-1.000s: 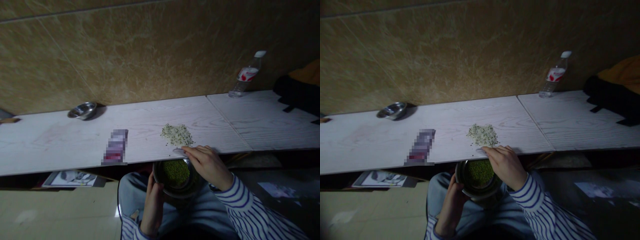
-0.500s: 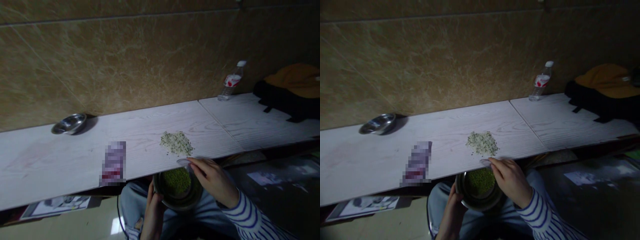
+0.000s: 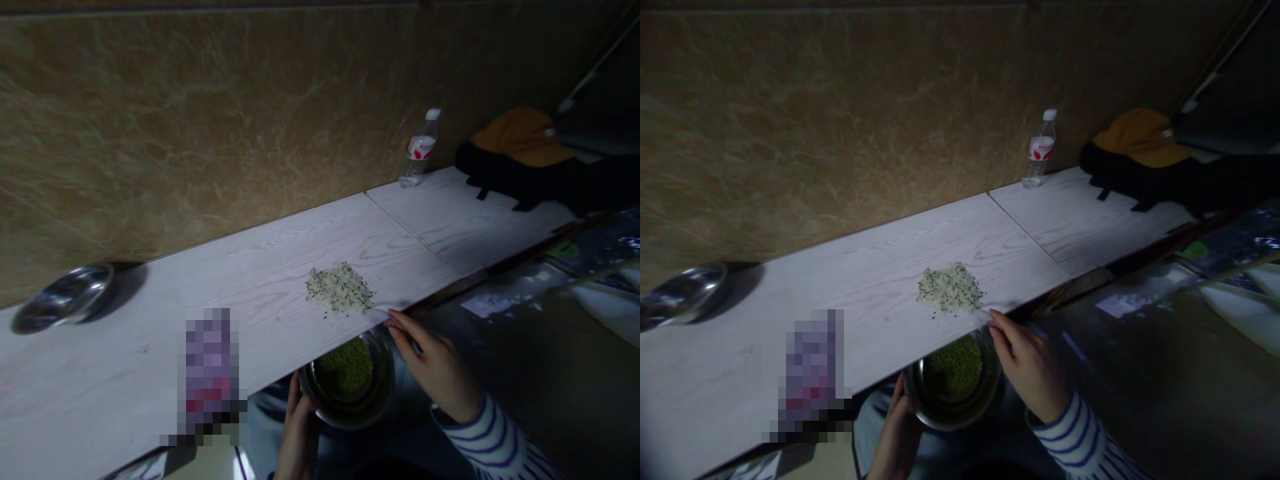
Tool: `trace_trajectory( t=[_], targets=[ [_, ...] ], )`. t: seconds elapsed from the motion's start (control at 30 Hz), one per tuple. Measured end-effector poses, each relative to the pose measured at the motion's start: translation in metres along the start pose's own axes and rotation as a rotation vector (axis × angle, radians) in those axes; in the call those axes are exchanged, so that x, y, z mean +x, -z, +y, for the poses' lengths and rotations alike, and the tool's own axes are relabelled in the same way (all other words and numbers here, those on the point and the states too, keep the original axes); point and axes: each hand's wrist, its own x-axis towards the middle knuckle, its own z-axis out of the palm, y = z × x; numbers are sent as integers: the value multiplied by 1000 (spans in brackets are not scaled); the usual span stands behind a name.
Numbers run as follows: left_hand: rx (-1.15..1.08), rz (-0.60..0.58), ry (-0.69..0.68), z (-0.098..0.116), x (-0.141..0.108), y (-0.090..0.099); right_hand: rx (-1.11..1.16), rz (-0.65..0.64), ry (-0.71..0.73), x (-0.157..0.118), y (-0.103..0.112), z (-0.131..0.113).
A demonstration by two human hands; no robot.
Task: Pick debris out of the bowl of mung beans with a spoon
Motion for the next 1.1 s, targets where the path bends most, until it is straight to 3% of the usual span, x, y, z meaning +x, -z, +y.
trace_trajectory(
  t=[0.23,0.47,0.73,0.9,1.1],
  targets=[
    [-5,1,-65,-29,-2,-28,-6,-24,4,12,29,53],
    [-66,-1,-99,-54,-19,-70,10,-145,231,41,45,80],
    [-29,55,-152,-64,-20,-83,53,-348,438,70,54,76],
    [-39,2,-180,-55,-23,-81,54,-304,430,71,43,65],
    [-96,-11,-176,-43,-24,-58,35,-236,316,58,11,24]
  ],
)
